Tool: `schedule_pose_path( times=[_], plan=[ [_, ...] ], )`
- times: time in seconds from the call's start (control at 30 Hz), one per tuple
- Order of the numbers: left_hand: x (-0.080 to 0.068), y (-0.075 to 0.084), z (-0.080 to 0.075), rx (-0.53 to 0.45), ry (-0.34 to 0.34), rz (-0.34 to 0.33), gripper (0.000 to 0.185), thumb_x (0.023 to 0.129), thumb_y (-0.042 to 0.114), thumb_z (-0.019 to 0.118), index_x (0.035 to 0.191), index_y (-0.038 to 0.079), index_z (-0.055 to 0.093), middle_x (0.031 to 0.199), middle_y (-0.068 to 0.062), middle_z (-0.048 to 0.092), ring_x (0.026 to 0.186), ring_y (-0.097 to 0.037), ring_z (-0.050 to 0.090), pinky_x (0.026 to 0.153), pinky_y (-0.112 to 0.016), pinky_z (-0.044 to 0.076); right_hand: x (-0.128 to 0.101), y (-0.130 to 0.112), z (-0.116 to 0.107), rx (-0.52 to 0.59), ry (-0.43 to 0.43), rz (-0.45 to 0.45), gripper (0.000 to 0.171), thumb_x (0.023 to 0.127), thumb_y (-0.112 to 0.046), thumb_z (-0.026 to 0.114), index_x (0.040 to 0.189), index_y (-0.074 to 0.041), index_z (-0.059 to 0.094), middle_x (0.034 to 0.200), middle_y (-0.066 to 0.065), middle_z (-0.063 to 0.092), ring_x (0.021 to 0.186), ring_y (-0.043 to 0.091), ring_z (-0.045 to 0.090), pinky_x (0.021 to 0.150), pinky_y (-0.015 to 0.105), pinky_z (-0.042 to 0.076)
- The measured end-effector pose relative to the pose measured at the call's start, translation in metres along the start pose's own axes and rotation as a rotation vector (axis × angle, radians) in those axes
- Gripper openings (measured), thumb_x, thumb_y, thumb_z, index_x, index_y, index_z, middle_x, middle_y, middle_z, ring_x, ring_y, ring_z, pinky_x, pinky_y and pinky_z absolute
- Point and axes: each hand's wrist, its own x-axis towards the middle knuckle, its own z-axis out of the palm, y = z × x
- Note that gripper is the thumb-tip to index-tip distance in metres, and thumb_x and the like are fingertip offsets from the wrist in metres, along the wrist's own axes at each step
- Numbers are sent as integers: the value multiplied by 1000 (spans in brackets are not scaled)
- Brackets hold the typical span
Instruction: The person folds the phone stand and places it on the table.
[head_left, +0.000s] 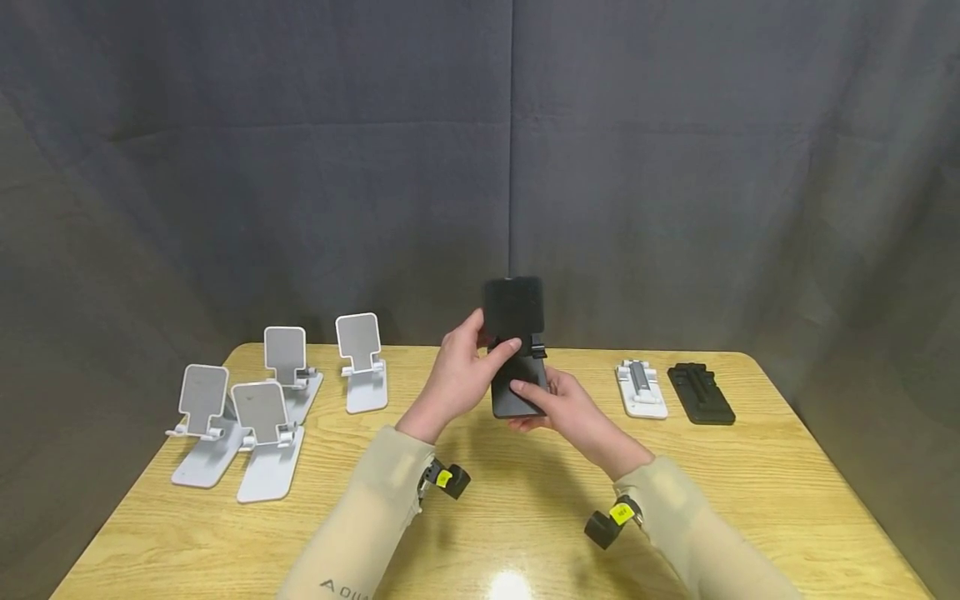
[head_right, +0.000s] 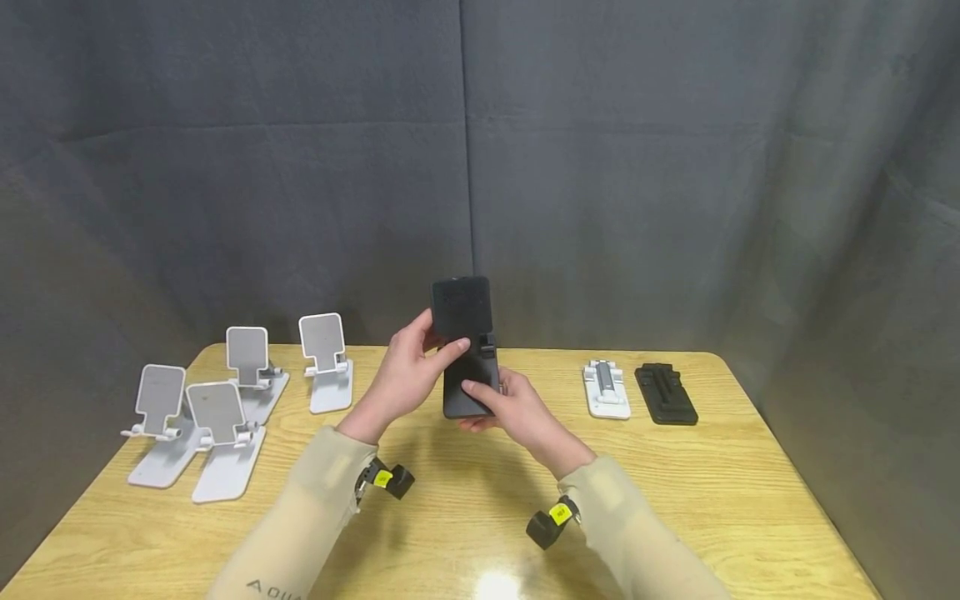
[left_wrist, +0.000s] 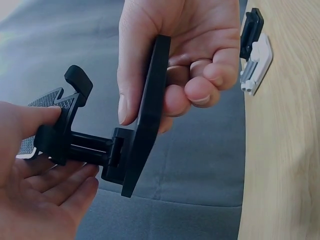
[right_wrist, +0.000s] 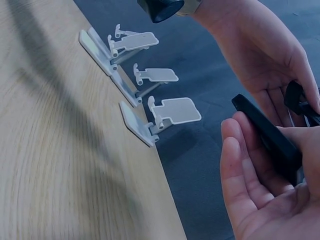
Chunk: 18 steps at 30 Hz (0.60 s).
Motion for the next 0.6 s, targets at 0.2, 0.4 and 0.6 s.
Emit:
schedule_pose_path(
  times=[0.2, 0.4, 0.6],
  plan=[
    [1, -1, -1, 15, 10, 11, 31, 99, 17, 70, 128, 11, 60, 113, -4, 69, 105, -16, 67, 83, -39, 56, 1, 2, 4, 27, 3, 15, 48, 106, -23, 57, 138, 11, 44, 106, 19, 69, 90, 32, 72, 80, 36, 57],
    [2, -3, -1, 63, 79, 48, 32, 95, 14, 74, 124, 8, 62, 109, -4, 70, 99, -17, 67, 84, -42, 55, 0, 2, 8, 46, 4, 22, 45, 106, -21, 56, 137, 11, 44, 105, 19, 68, 86, 28, 72, 79, 35, 57],
    [4, -7, -2, 115, 179, 98, 30, 91, 9, 78, 117, 5, 63, 102, -6, 71, 90, -20, 68, 83, -43, 55, -2, 1, 13, 42, -18, 12, 44, 106, -21, 57, 134, 12, 46, 104, 18, 68, 85, 27, 71, 82, 38, 57]
  ],
)
